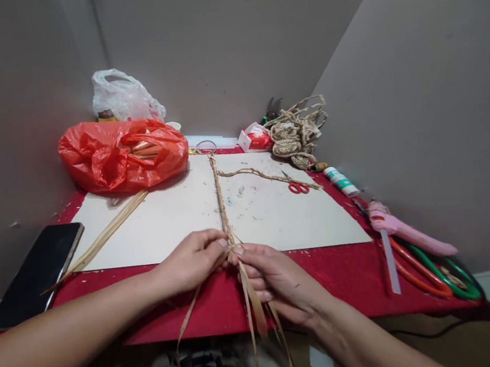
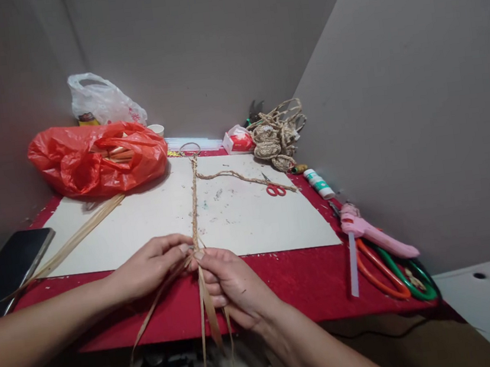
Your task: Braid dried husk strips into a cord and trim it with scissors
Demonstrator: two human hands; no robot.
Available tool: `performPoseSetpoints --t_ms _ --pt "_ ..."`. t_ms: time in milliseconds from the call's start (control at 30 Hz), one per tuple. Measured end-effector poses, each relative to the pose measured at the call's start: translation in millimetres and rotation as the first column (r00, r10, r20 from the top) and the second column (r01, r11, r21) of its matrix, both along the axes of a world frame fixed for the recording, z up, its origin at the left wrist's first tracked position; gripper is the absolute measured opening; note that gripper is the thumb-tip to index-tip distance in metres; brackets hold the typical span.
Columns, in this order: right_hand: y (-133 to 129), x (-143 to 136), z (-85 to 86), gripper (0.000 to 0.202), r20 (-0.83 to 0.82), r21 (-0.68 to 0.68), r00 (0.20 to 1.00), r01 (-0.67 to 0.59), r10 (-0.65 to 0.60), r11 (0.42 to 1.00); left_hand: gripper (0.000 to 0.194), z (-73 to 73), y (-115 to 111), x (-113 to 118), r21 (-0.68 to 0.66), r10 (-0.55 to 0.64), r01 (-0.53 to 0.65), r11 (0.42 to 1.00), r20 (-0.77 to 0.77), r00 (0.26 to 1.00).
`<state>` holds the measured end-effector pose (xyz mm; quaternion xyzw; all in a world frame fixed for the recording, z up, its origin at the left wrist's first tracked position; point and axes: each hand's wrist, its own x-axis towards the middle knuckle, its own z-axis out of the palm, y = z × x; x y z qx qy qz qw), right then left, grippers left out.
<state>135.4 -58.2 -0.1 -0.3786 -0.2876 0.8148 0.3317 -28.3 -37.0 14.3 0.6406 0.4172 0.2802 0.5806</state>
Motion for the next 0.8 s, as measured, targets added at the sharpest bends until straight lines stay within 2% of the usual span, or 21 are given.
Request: performPoseSetpoints --t_ms 33,100,233,333,400,467,567,667,800 --pt "1 0 0.1 0.029 0.02 0.014 0.999 -0.025 0.025 1.0 0.026 -3.1 2 2 -0.125 -0.054 0.058 0.991 0.03 0.998" --pt "3 2 -0.1 0.032 0.074 0.039 0.994 -0.086 0.083 0.995 0.029 -7.0 3 5 -0.218 -0.101 0.108 0.97 0.041 0.994" --pt "7 9 -1.1 0.033 0.228 0.086 0.959 -0.191 0.167 0.978 0.031 -5.8 5 3 -0.094 -0.108 0.107 0.99 0.001 0.994" --pt "9 14 0.3 0.031 0.419 0.216 0.891 -0.285 0.175 0.934 0.033 -3.4 8 2 -0.073 -0.134 0.132 0.989 -0.024 0.991" --pt "10 15 3.0 0.028 0.571 0.37 0.814 -0.371 0.106 0.852 0.031 -3.2 10 2 -0.063 -0.152 0.149 0.987 -0.032 0.988" --pt "10 15 6.4 0.027 0.694 0.5 0.719 -0.455 -0.027 0.737 0.027 -3.5 12 2 -0.072 -0.167 0.164 0.984 -0.036 0.985" --pt "8 13 10.1 0.026 0.793 0.563 0.574 -0.563 -0.204 0.604 0.025 -3.0 13 2 -0.153 -0.175 0.166 0.974 -0.043 0.984" --pt "6 13 10.6 0.027 0.828 0.553 0.484 -0.622 -0.282 0.554 0.028 -0.8 14 0 -0.297 -0.174 0.158 0.942 -0.027 0.984" --pt "4 12 8.6 0.027 0.852 0.523 0.408 -0.661 -0.327 0.538 0.029 1.1 16 0 -0.403 -0.15 0.147 0.904 0.024 0.988"
